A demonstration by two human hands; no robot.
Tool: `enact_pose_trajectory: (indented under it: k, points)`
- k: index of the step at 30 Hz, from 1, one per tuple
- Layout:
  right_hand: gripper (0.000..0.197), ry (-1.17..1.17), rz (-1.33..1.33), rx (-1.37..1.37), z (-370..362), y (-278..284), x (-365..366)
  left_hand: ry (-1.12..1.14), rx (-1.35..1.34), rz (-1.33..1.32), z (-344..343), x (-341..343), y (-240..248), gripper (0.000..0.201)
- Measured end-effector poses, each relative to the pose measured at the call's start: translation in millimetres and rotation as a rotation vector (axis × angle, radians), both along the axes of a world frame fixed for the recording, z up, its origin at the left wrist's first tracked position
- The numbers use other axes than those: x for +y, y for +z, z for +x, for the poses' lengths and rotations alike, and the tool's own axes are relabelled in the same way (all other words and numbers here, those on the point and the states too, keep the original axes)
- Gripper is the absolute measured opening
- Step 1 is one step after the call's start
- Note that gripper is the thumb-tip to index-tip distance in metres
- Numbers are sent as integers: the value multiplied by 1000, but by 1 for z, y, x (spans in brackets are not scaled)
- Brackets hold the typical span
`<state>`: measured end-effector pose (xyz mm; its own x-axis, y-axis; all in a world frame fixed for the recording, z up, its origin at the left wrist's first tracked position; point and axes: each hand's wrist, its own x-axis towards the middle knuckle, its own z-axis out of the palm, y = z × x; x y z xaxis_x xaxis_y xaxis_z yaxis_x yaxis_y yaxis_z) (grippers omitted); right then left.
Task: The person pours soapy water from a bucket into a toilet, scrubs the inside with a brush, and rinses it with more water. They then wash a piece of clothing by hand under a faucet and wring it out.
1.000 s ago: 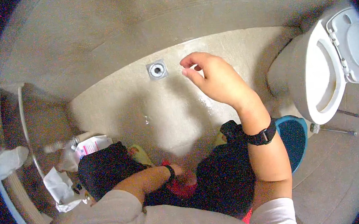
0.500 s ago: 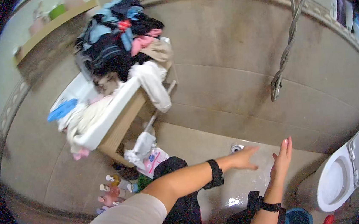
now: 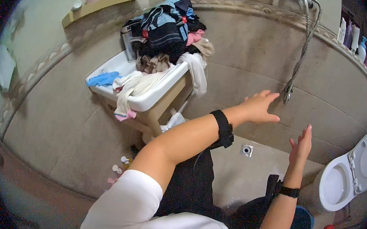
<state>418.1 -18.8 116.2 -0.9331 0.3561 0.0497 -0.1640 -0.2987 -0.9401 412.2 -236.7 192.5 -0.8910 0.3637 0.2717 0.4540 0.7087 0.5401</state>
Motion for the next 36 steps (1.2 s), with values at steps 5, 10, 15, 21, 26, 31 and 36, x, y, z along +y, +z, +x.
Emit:
enact_pose_trajectory:
  k: [5,10,15,21,26,31,36]
  points:
    - [80,-4,57,-17,5,7,-1,5,36,-118,10,-16,11,83]
    - [75,63,102,-28,6,-3,8,244,243,-145,-17,-73,56,77]
    - [69,70,168,-69,-5,-17,13,476,535,-216,-54,-137,124,69]
    - [55,130,211,-109,-28,-39,16,1021,731,-531,-77,-205,198,69]
    - [44,199,219,-189,-43,-68,21,1333,406,-379,-97,-255,218,87]
    - [34,282,190,-249,-53,-90,15,1263,407,-157,-124,-323,231,58]
    - [30,375,206,-241,-55,-93,10,949,1040,479,-110,-328,263,44]
